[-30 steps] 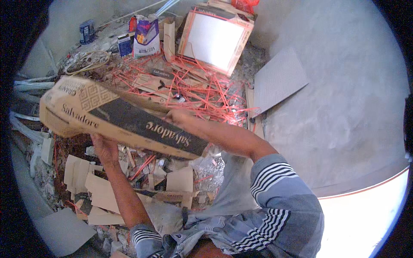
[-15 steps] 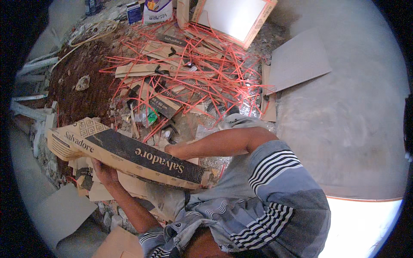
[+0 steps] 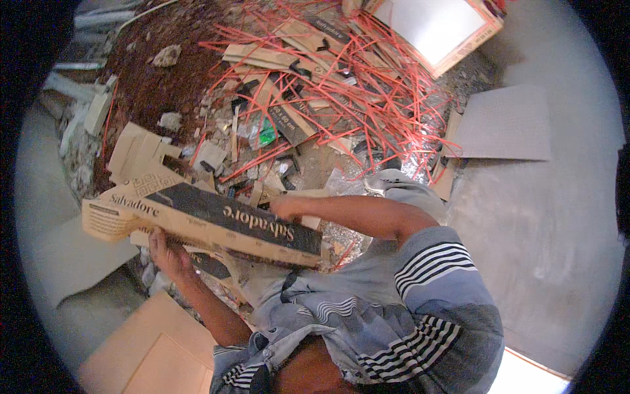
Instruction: The person walks through a construction site, picks up a red string, and enters a room filled with cardboard pieces. They sit on the floor and begin sorting and bundling the cardboard pieces using the red string.
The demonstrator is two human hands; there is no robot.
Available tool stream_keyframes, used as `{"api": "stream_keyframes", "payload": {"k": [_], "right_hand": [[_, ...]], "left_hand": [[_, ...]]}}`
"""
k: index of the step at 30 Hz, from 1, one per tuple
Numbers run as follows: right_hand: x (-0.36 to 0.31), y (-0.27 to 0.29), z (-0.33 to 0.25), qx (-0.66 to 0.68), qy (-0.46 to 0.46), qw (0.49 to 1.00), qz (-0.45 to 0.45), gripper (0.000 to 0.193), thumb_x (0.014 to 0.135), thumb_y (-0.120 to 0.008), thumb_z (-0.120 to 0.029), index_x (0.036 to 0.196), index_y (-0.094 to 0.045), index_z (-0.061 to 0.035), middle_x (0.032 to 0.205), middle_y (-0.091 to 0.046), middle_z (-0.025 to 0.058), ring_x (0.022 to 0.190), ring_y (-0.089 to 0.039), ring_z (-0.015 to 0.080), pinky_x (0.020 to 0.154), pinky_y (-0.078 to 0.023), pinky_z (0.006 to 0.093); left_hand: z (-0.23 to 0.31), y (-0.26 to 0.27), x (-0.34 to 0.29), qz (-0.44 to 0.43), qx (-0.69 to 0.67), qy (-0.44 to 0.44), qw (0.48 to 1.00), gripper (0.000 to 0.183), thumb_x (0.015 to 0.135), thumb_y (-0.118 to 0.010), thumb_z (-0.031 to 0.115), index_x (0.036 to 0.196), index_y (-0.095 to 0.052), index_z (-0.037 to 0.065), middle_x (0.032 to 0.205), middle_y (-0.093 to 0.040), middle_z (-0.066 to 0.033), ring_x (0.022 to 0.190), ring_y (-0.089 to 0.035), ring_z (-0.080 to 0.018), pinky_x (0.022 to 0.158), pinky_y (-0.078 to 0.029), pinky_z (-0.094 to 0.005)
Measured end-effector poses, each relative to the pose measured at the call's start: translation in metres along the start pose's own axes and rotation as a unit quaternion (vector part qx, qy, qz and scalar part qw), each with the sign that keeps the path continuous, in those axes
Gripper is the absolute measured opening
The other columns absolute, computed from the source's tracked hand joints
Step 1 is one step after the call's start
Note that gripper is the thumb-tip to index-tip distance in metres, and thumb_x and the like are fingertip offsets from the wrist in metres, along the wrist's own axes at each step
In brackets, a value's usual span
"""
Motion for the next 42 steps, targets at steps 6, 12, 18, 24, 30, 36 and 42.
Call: {"api": "stream_keyframes", "payload": {"k": [6, 12, 18, 24, 30, 36, 42], "right_hand": [[-0.023, 0.054, -0.054, 0.175, 0.252, 0.927, 0.216, 0.089, 0.083, -0.058, -0.066, 0.146, -0.036, -0.0067, 0.144, -0.044, 0.0239, 0.134, -0.043, 0.0354, 0.113, -0.033, 0.0403], [0.002, 0.0, -0.095, -0.099, 0.131, 0.95, 0.265, 0.11, 0.07, -0.082, -0.039, 0.155, -0.015, -0.0178, 0.132, -0.044, 0.0257, 0.119, -0.046, 0.0431, 0.097, -0.043, 0.048], [0.015, 0.009, -0.099, -0.038, 0.187, 0.925, 0.329, 0.097, 0.078, -0.073, -0.029, 0.155, -0.015, -0.0177, 0.104, -0.056, 0.0217, 0.095, -0.058, 0.0403, 0.082, -0.049, 0.0477], [0.051, 0.002, -0.104, -0.126, 0.117, 0.929, 0.326, 0.077, 0.085, -0.058, -0.013, 0.154, -0.022, -0.0129, 0.095, -0.06, 0.0186, 0.08, -0.065, 0.0366, 0.066, -0.054, 0.0463], [0.091, -0.003, -0.099, -0.156, 0.093, 0.902, 0.392, 0.066, 0.088, -0.052, -0.014, 0.149, -0.031, -0.0064, 0.097, -0.06, 0.0171, 0.085, -0.063, 0.0328, 0.072, -0.053, 0.0455], [0.107, 0.001, -0.084, -0.086, 0.106, 0.932, 0.335, 0.075, 0.084, -0.065, -0.026, 0.149, -0.032, -0.0089, 0.116, -0.053, 0.021, 0.109, -0.051, 0.0365, 0.09, -0.044, 0.0539], [0.075, -0.008, -0.053, -0.084, 0.144, 0.935, 0.315, 0.093, 0.077, -0.073, -0.039, 0.152, -0.024, -0.0134, 0.143, -0.036, 0.029, 0.134, -0.032, 0.0455, 0.105, -0.033, 0.0547]], "left_hand": [[-0.076, 0.053, 0.023, 0.171, 0.277, 0.044, 0.945, 0.016, 0.093, -0.066, 0.015, 0.093, -0.06, 0.001, 0.088, -0.062, -0.005, 0.081, -0.058, -0.0166, 0.076, -0.049, -0.0323], [-0.098, 0.053, 0.027, 0.217, 0.279, 0.077, 0.932, 0.015, 0.093, -0.065, 0.012, 0.085, -0.055, 0.005, 0.088, -0.059, -0.0035, 0.082, -0.057, -0.0147, 0.073, -0.048, -0.0319], [-0.085, 0.049, 0.014, 0.117, 0.045, 0.004, 0.992, 0.012, 0.096, -0.057, 0.015, 0.091, -0.055, 0.005, 0.097, -0.059, -0.0068, 0.088, -0.059, -0.019, 0.082, -0.049, -0.0341], [-0.094, 0.047, 0.029, 0.145, 0.062, -0.031, 0.987, 0.049, 0.096, -0.057, 0.031, 0.131, -0.045, 0.0, 0.126, -0.053, -0.0177, 0.114, -0.053, -0.028, 0.099, -0.042, -0.0392], [-0.143, 0.07, 0.069, 0.238, 0.447, -0.01, 0.862, 0.102, 0.081, -0.064, 0.061, 0.15, -0.021, -0.001, 0.145, -0.029, -0.0302, 0.136, -0.032, -0.0387, 0.111, -0.029, -0.0486], [-0.231, 0.12, 0.113, 0.194, 0.623, 0.118, 0.748, 0.132, 0.064, -0.061, 0.085, 0.152, -0.016, -0.003, 0.152, -0.012, -0.036, 0.141, -0.013, -0.0526, 0.113, -0.014, -0.0598], [-0.254, 0.118, 0.111, 0.217, 0.654, 0.117, 0.715, 0.127, 0.067, -0.049, 0.091, 0.149, -0.027, -0.003, 0.157, -0.006, -0.0314, 0.142, -0.001, -0.0548, 0.112, -0.002, -0.0623]]}}
Point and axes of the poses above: each hand's wrist, its own x-axis towards the middle knuckle, its own y-axis out of the back of the hand, z = x × y, the point moved 6 cm from there along x, towards the middle knuckle
